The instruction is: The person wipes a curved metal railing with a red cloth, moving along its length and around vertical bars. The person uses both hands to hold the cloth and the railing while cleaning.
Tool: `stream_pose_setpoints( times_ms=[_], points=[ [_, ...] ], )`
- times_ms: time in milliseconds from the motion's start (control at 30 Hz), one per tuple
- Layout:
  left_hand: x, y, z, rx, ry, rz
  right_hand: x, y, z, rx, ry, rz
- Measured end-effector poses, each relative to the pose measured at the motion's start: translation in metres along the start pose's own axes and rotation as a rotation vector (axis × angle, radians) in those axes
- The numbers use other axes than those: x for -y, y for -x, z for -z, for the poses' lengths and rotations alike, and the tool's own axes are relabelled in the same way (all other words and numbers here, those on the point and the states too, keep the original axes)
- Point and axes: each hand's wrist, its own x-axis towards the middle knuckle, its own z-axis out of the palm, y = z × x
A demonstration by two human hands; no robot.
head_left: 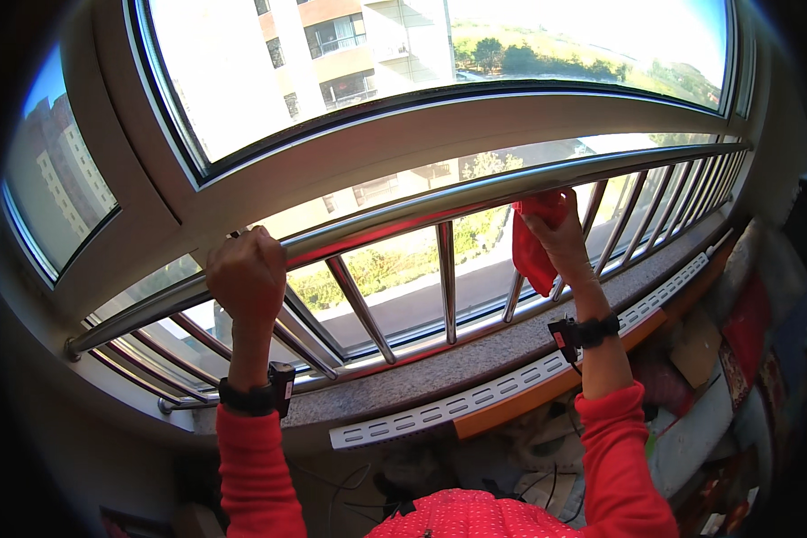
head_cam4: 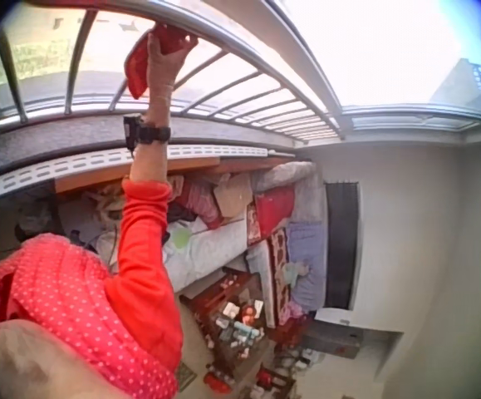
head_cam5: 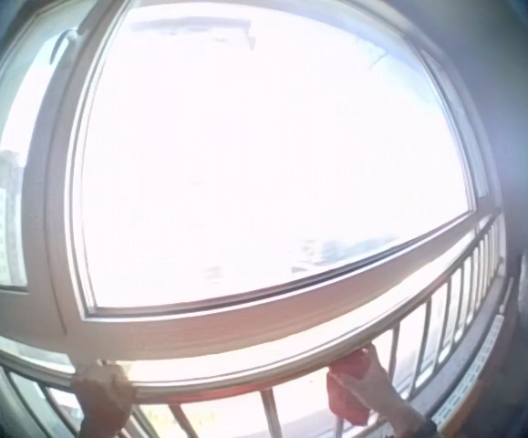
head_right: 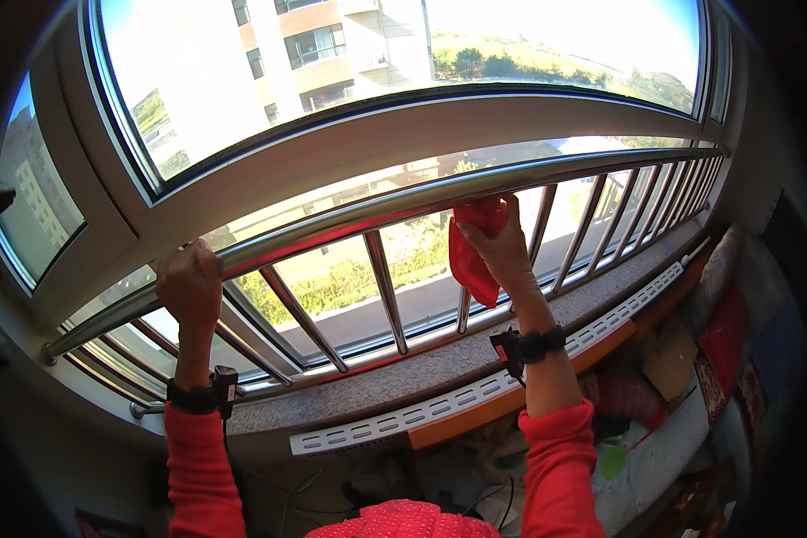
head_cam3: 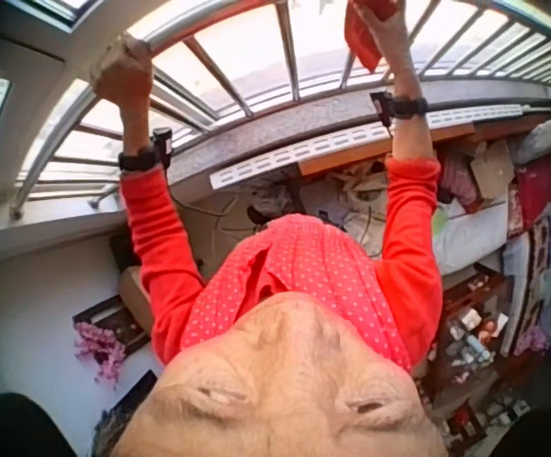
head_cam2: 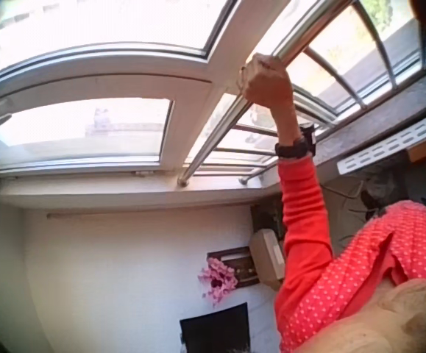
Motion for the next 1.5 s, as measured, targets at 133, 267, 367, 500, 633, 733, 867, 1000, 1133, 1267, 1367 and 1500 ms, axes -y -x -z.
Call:
stream_pose_setpoints(
  times_ms=[133, 267, 367, 500, 633, 733, 867, 1000, 1133, 1267, 1367, 1500],
  points=[
    [0.002, 0.0, -0.001, 0.003, -0.028, -0.013, -0.001, 0.0, -0.007, -0.038, 0.001, 0.033],
    [0.006, 0.004, -0.005, 0.026, -0.095, -0.028, -0.013, 0.01, -0.015, -0.112, -0.005, 0.046],
    [0.01, 0.008, -0.009, 0.049, -0.116, -0.021, -0.034, 0.027, -0.017, -0.117, 0.05, -0.005],
    [0.013, 0.013, -0.011, 0.119, -0.187, 0.071, -0.079, 0.06, -0.017, -0.108, 0.151, -0.036],
    [0.014, 0.013, -0.012, 0.121, -0.15, 0.084, -0.125, 0.103, -0.023, -0.08, 0.373, -0.249],
    [0.014, 0.013, -0.012, 0.087, -0.108, 0.027, -0.145, 0.133, -0.023, -0.06, 0.538, -0.284],
    [0.018, 0.015, -0.012, 0.159, -0.215, 0.108, -0.161, 0.148, -0.024, -0.015, 0.742, -0.258],
    [0.024, 0.017, -0.014, 0.162, -0.146, 0.139, -0.171, 0.155, -0.023, -0.034, 0.748, -0.204],
    [0.036, 0.014, -0.009, 0.305, -0.108, 0.067, -0.178, 0.159, -0.023, -0.077, 0.744, -0.129],
    [0.056, 0.001, 0.004, 0.627, 0.33, 0.082, -0.177, 0.16, -0.028, -0.126, 0.776, -0.111],
    [0.067, -0.015, 0.01, 0.835, 0.361, -0.004, -0.165, 0.153, -0.03, -0.176, 0.74, -0.082],
    [0.065, -0.028, 0.015, 1.048, 0.369, 0.098, -0.128, 0.124, -0.028, -0.226, 0.673, 0.028]
  ],
)
